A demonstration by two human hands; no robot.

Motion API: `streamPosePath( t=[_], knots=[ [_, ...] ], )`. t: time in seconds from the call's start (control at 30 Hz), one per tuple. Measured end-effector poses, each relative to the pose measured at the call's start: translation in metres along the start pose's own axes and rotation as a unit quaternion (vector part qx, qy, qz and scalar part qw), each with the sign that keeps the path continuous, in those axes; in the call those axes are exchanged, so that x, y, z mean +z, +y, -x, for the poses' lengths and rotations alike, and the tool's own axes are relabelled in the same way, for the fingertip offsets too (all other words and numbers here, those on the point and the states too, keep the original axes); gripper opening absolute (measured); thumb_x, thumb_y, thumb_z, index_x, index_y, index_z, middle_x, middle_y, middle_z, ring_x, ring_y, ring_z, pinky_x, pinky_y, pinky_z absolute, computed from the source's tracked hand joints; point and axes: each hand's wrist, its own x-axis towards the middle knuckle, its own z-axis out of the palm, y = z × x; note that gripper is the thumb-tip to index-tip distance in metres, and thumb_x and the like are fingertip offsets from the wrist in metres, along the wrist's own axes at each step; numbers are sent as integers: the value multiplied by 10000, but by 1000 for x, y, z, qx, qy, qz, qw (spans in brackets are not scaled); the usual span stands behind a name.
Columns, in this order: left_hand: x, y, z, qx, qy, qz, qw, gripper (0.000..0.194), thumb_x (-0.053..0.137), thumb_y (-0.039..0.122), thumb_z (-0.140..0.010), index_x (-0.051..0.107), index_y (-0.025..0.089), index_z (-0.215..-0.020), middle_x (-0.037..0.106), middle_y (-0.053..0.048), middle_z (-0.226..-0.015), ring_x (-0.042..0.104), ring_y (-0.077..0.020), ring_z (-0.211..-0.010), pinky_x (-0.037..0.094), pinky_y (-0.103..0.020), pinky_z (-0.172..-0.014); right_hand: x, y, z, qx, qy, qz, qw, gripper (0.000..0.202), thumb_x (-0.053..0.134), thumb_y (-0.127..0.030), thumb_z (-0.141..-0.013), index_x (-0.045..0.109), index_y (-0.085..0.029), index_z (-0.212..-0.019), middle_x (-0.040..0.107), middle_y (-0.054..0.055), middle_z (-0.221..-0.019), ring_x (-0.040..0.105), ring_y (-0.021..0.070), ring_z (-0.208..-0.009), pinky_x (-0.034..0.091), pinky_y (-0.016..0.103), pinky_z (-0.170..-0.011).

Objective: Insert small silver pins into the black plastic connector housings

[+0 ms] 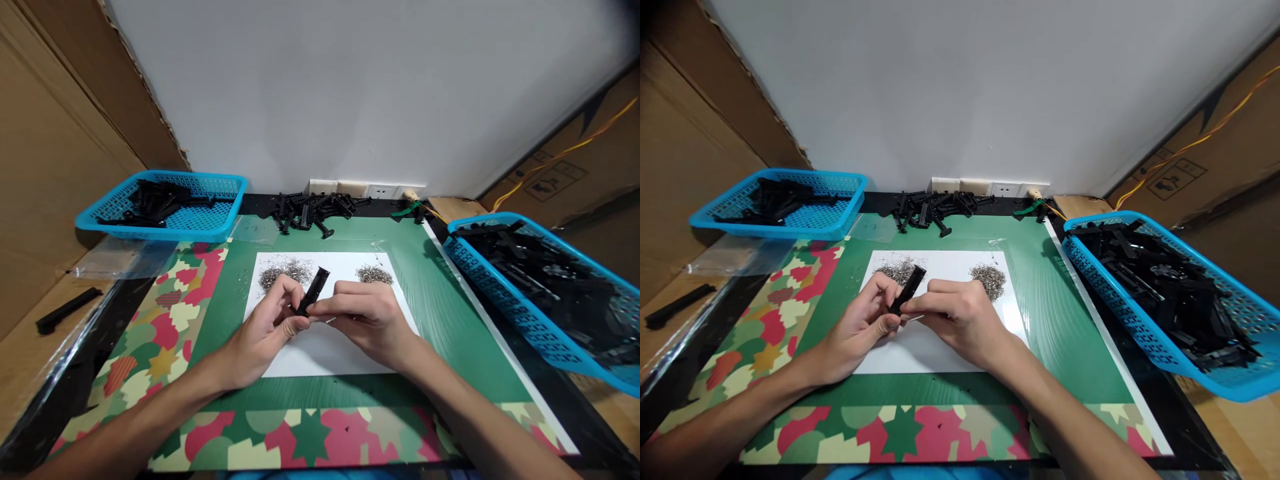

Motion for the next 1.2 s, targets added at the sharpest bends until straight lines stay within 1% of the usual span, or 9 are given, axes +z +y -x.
streamPosePath(
  t=[0.17,0.3,0.43,0.53,0.67,0.77,0.87,1.0,1.2],
  knots=[
    [5,4,1,-11,-23,69,997,280,578,455,-1074,383,256,-1051,467,10,-909,449,-122,-789,335,-209,-623,-2,1,0,-23,5,46,999,116,707,-93,-972,786,-139,-1043,653,-9,-705,520,73,-551,359,217,-516],
    [3,4,0,-9,-28,38,999,281,566,484,-1075,403,255,-1090,510,10,-884,473,-124,-776,354,-227,-636,-8,5,2,-48,-6,108,993,194,628,-81,-1008,797,-172,-1032,565,-28,-665,441,79,-530,293,242,-497],
    [-3,4,-3,39,29,-140,989,235,594,440,-1066,494,246,-1152,560,-31,-1031,548,-152,-893,446,-269,-731,-13,10,8,-66,-43,201,976,233,610,-70,-999,789,-212,-1041,532,-43,-656,364,90,-526,237,272,-493],
    [-6,5,-6,97,77,-287,950,202,657,375,-1033,575,236,-1155,586,-45,-1105,552,-144,-847,464,-269,-681,-15,15,13,-58,-58,236,968,231,607,-75,-994,781,-217,-1048,546,-42,-667,357,94,-536,237,274,-502],
    [-7,5,-7,187,109,-381,899,158,718,270,-997,661,218,-1135,678,-48,-1092,619,-146,-859,506,-267,-672,-15,20,15,-52,-76,248,964,248,588,-80,-1002,788,-213,-1060,574,-35,-674,372,93,-532,231,280,-513],
    [-7,4,-7,247,124,-421,864,188,765,205,-961,708,202,-1140,749,-50,-1065,684,-167,-928,561,-295,-771,-16,19,11,-10,-111,209,972,232,590,-107,-1008,792,-203,-1069,635,-19,-721,433,88,-548,267,270,-536],
    [-9,1,-7,276,125,-447,842,196,797,185,-932,738,191,-1119,789,-47,-1031,712,-180,-917,585,-323,-804,-17,13,4,86,-165,134,973,221,617,-111,-971,789,-194,-1084,703,-2,-803,501,87,-589,330,245,-578],
    [-10,-3,-6,285,107,-470,829,165,797,172,-927,750,181,-1085,806,-40,-989,708,-189,-872,588,-330,-761,-13,5,-3,176,-180,81,965,272,598,-82,-927,785,-196,-1088,744,6,-841,531,95,-612,369,233,-610],
    [-7,-1,-5,275,98,-490,821,67,760,156,-950,761,170,-1015,799,-39,-924,696,-198,-844,578,-332,-741,-2,2,-3,219,-191,53,955,332,593,-32,-860,807,-196,-1054,786,28,-916,589,108,-650,407,235,-636]
  ],
)
